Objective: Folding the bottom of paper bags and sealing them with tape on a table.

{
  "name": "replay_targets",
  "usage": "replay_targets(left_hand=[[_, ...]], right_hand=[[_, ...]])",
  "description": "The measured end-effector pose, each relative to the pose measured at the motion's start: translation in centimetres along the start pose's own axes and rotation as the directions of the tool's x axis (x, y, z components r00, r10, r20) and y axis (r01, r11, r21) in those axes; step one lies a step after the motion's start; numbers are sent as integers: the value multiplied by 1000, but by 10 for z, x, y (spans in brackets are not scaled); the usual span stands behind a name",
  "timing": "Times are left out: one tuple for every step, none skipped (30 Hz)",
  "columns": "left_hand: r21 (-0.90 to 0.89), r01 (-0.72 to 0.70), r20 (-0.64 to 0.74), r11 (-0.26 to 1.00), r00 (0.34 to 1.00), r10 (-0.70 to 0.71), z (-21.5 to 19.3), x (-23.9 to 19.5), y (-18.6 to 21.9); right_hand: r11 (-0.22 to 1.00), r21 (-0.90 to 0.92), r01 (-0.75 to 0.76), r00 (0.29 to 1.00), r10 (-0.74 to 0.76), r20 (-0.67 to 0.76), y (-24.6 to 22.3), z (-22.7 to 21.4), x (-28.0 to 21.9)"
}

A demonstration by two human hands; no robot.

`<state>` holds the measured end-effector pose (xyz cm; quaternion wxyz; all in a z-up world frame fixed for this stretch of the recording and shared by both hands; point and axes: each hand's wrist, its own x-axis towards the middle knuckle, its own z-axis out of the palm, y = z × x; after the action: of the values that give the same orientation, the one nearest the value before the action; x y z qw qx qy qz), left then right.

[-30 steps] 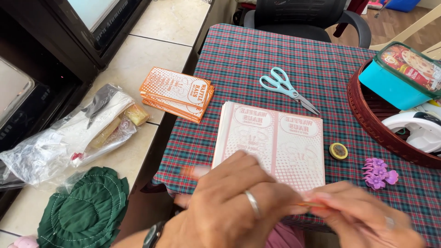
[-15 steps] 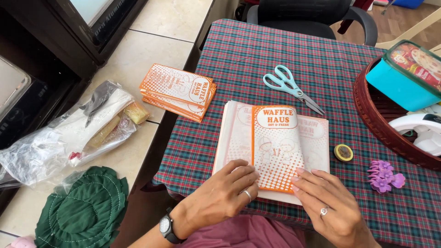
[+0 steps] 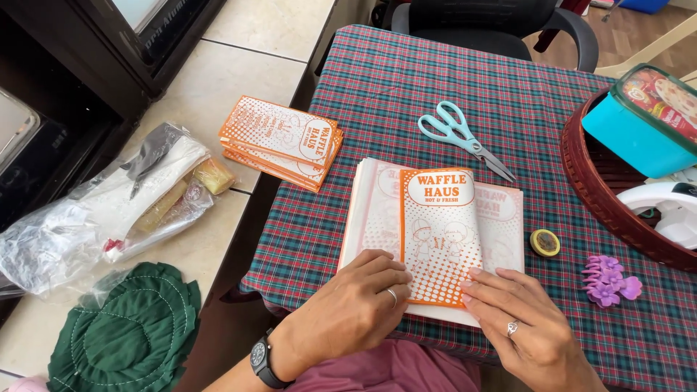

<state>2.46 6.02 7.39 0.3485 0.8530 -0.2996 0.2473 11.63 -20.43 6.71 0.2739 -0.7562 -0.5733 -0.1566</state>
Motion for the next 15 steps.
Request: replay_targets(left_hand=[[0,-1,-1,1000,1000,1,0,1,0],[6,-13,-5,1000,1000,13,0,1,0],[13,-25,-10,1000,1000,26,0,1,1],[13,-24,-10,1000,1000,24,0,0,0],[0,-13,-8,1000,1000,13,0,-1,0],[-13,-4,-5,1000,1000,4,0,-1,-1],[-13,-4,-5,1000,1000,4,0,-1,-2],[-39,11,0,999,1000,-11,-1,-1,-2],[-65,26,5,998,1000,-25,-2,0,-3],[-66,25,5,997,1000,-25,-3,1,-4],[-92,64,25,994,998,-62,-4,2,-4],[-116,103,45,988,994,-98,-6,2,-5],[-117,103,45,988,994,-98,-2,3,-9],[-97,114,75,989,991,-107,1,2,-14],[-77,125,104,989,988,-116,4,2,-18]], right_hand=[[1000,-1,0,1000,0,1,0,0,0],[1000,-12,-1,1000,1,10,-1,-1,-1],[1000,-23,-1,1000,2,20,-1,-1,-1],[1000,-22,-1,1000,1,21,-2,-1,-1],[1000,-27,-5,1000,5,22,-2,-1,-1],[999,-34,-9,1000,9,21,-2,-1,-1],[999,-33,-9,1000,9,21,-2,-1,-1],[999,-39,-9,1000,10,23,-2,-1,-1],[999,-45,-10,1000,11,26,-2,-1,-1],[999,-45,-11,1000,12,26,-1,-1,-2],[999,-38,-5,999,6,40,0,-1,-2],[1000,-30,2,999,0,54,1,-2,-3],[1000,-30,1,998,0,55,1,-2,-3],[1000,-26,-8,998,10,57,0,-2,-3],[1000,-23,-18,998,19,59,0,-2,-3]])
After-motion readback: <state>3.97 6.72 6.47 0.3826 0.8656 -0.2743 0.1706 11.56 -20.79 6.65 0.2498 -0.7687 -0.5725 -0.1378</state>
